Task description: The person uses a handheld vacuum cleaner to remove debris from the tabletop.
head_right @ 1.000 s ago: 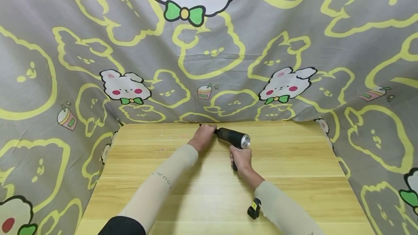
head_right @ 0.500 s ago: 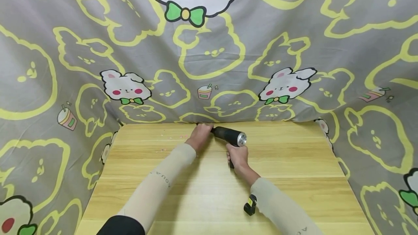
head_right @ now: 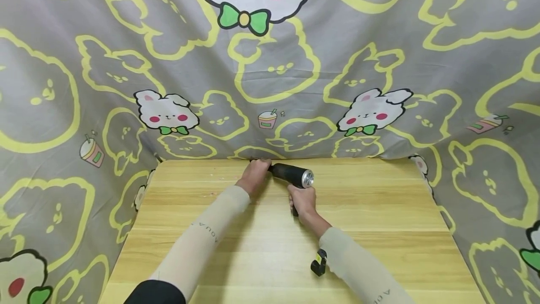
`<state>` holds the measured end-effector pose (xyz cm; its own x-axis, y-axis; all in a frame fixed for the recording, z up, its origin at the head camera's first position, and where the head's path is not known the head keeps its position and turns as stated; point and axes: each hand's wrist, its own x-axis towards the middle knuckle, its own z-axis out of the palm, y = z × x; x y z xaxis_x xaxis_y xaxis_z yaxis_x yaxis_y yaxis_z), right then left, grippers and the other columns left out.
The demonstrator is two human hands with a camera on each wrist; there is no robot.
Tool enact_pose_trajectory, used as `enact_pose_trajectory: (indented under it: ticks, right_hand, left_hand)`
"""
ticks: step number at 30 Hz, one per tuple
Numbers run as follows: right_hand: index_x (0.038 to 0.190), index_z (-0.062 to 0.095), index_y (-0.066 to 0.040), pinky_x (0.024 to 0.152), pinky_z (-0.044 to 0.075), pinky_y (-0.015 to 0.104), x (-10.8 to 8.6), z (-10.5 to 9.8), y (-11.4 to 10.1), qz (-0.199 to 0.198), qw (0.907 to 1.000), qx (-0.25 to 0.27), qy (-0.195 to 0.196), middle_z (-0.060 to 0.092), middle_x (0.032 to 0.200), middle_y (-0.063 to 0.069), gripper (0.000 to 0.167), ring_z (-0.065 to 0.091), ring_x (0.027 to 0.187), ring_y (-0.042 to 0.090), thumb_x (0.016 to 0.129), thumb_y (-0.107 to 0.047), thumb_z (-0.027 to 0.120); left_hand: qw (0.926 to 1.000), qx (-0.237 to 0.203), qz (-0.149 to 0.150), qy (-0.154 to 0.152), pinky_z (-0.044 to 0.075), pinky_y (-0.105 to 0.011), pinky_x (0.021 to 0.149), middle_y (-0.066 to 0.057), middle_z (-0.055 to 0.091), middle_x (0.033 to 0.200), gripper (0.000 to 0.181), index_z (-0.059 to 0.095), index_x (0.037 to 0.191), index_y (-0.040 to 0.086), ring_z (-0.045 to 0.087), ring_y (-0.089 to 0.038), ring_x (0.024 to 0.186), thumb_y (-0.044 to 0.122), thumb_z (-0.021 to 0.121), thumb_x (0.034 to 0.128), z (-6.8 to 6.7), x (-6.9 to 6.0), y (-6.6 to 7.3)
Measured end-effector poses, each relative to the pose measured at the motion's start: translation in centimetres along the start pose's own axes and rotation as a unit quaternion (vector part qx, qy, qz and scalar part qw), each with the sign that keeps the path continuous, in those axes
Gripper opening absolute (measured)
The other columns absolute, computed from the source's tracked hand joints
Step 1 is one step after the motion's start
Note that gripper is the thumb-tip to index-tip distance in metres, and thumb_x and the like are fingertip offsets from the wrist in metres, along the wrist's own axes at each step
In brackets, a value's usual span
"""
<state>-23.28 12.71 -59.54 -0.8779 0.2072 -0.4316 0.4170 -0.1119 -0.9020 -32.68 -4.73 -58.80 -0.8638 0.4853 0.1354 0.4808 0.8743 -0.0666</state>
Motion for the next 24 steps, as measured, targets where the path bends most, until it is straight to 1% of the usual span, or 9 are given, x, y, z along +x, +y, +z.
enact_pose_trajectory:
  ticks: [3, 6, 8, 12, 19, 24]
  right_hand:
    - [0.085, 0.06, 0.001, 0.043, 0.05, 0.029, 0.0, 0.4, 0.0, 0.001, 1.0, 0.0, 0.0, 0.059, 0.056, 0.004, 0.015, 0.052, 0.043, 0.013, 0.085, -0.012, 0.065]
    - [0.085, 0.06, 0.002, 0.042, 0.05, 0.028, -0.1, 0.8, 0.0, 0.003, 1.0, 0.001, -0.002, 0.058, 0.056, 0.003, 0.016, 0.052, 0.042, 0.012, 0.086, -0.013, 0.065]
    - [0.085, 0.06, 0.001, 0.042, 0.05, 0.028, 0.0, 1.0, 0.0, 0.004, 1.0, 0.001, -0.002, 0.058, 0.056, 0.002, 0.014, 0.052, 0.042, 0.012, 0.086, -0.013, 0.065]
    - [0.086, 0.061, 0.002, 0.042, 0.05, 0.029, 0.1, 1.5, 0.1, 0.004, 1.0, 0.002, -0.005, 0.058, 0.055, 0.002, 0.015, 0.052, 0.042, 0.012, 0.086, -0.013, 0.065]
    - [0.087, 0.064, 0.008, 0.043, 0.052, 0.03, 0.2, 2.7, 0.0, -0.004, 0.9999, -0.008, -0.012, 0.061, 0.057, 0.005, 0.021, 0.053, 0.044, 0.015, 0.086, -0.013, 0.064]
    - [0.09, 0.064, 0.01, 0.042, 0.051, 0.029, 0.2, 3.4, 0.0, -0.007, 0.9997, -0.007, -0.02, 0.06, 0.057, 0.006, 0.022, 0.052, 0.044, 0.014, 0.086, -0.013, 0.063]
  left_hand:
    - [0.9998, -0.015, -0.003, 0.012, 0.065, -0.032, 0.061, -0.014, 0.078, 0.083, 0.022, 0.069, 0.106, 0.007, 0.078, -0.027, 0.072, -0.011, 0.063, 0.0946, 0.0, -0.3, -0.4]
    - [0.9996, -0.025, -0.004, 0.015, 0.066, -0.033, 0.063, -0.013, 0.078, 0.085, 0.021, 0.069, 0.104, 0.007, 0.078, -0.027, 0.073, -0.011, 0.063, 0.0948, 0.1, -0.5, -0.8]
    - [0.9997, -0.022, -0.003, 0.013, 0.066, -0.033, 0.064, -0.013, 0.078, 0.086, 0.02, 0.069, 0.104, 0.007, 0.077, -0.027, 0.073, -0.01, 0.063, 0.0953, 0.1, -0.6, -1.0]
    - [0.9999, -0.005, -0.007, 0.007, 0.065, -0.031, 0.063, -0.012, 0.078, 0.087, 0.021, 0.069, 0.108, 0.008, 0.077, -0.026, 0.071, -0.008, 0.064, 0.096, 0.3, -0.8, -1.5]
    - [0.9996, -0.012, -0.019, 0.018, 0.065, -0.032, 0.061, -0.014, 0.077, 0.081, 0.022, 0.069, 0.105, 0.007, 0.075, -0.026, 0.068, -0.012, 0.066, 0.0928, 0.4, -1.3, -2.6]
    - [0.9997, -0.002, -0.021, 0.012, 0.065, -0.033, 0.062, -0.014, 0.077, 0.081, 0.024, 0.069, 0.107, 0.007, 0.075, -0.027, 0.069, -0.012, 0.065, 0.0931, 0.3, -1.5, -3.3]
